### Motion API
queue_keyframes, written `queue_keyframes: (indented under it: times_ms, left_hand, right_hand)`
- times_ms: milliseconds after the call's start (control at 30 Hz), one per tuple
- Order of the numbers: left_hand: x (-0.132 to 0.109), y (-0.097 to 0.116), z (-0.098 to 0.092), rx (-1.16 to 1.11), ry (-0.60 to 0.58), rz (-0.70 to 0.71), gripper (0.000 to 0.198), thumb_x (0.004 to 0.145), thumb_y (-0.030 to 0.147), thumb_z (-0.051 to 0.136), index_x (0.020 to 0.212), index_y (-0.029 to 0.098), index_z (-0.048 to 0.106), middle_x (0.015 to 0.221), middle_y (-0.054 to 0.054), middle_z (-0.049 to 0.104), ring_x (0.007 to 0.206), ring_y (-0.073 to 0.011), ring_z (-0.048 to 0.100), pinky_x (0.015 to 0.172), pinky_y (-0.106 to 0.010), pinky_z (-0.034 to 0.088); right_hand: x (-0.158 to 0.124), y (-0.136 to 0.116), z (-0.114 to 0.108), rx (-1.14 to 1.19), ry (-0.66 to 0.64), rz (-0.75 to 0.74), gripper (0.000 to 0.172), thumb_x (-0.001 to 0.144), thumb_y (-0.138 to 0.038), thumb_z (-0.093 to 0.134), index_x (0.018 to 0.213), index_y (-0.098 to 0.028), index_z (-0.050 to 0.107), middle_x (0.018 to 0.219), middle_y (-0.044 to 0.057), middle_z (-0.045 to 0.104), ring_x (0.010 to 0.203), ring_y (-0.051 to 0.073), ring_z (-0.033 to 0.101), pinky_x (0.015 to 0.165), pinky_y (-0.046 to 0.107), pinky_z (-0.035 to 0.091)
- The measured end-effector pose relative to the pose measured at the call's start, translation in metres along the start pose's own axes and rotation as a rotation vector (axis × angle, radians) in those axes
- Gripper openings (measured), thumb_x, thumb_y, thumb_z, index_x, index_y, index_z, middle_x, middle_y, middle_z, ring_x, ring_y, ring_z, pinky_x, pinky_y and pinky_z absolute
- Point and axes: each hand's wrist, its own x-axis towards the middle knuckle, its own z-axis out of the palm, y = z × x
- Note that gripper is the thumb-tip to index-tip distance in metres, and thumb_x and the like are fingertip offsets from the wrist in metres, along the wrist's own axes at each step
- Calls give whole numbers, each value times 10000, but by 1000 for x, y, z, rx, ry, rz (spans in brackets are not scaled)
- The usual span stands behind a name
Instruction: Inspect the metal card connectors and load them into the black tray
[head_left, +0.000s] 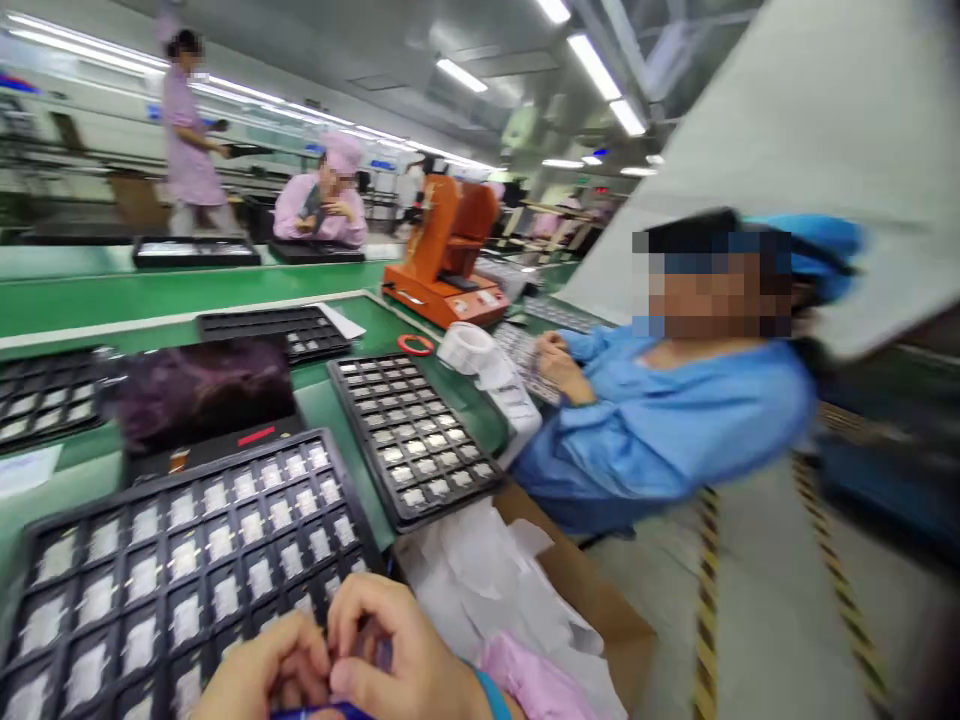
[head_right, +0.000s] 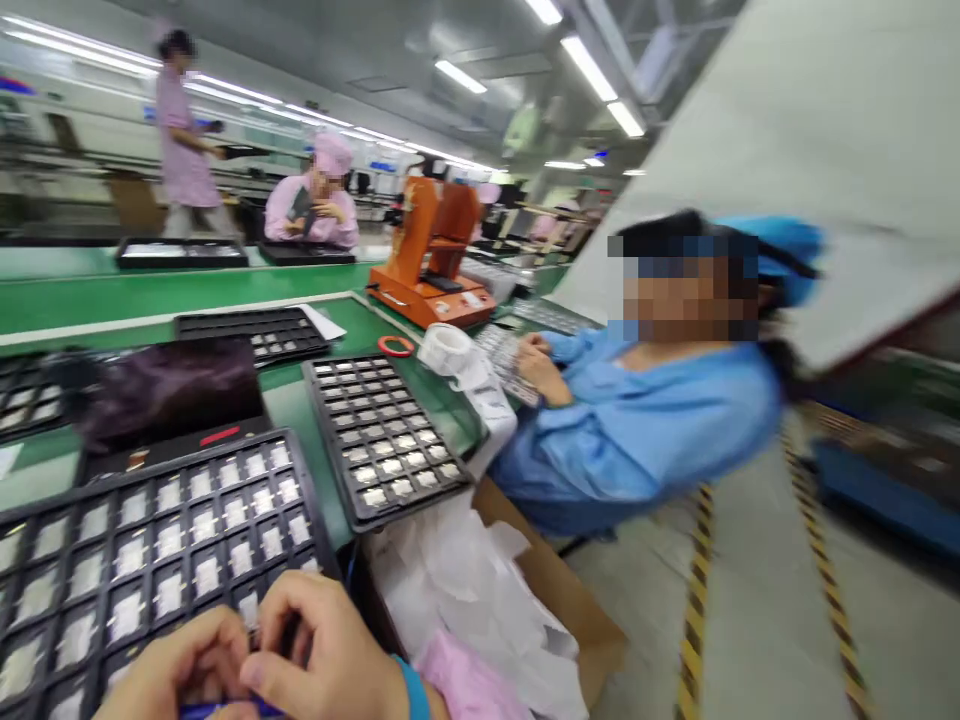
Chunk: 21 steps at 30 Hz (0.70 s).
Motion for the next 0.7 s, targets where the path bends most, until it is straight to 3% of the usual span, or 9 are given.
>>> queue_keyframes:
  times_ms: [167,367,533,700]
  left_hand:
    - [-26,25,-7,156,78,42,169,702,179,697,819,188,576,812,-5,671,722,-142,570,661,-237,399]
    - [-42,29,-23,494,70,184,266,788,325,762,979,216,613,869,-8,706,750,-185,631,672,-280,402]
    - [-53,22,-31,624,56,230,283,822,245,729,1068,231,588,953,-19,720,836,-217,666,731,-308,459]
    - [-60,25,-39,581,49,160,253,831,229,716,1049,231,588,992,-10,706,882,-217,659,775,-329,487]
  right_hand:
    - [7,-10,-5,17,-317,177,502,786,-647,681,954,-189,562,828,2,561,708,131,476,653,249,409]
    - [20,-25,-1,-252,-507,132,154,946,-351,527,942,-200,553,881,19,615,790,163,532,757,286,411]
    - [29,-29,6,-310,-626,124,163,942,-250,510,1058,-189,607,1040,61,664,941,201,583,886,331,440]
    - [36,-30,11,-349,-705,123,224,964,-239,484,1136,-195,620,1121,79,644,1070,215,577,974,359,443]
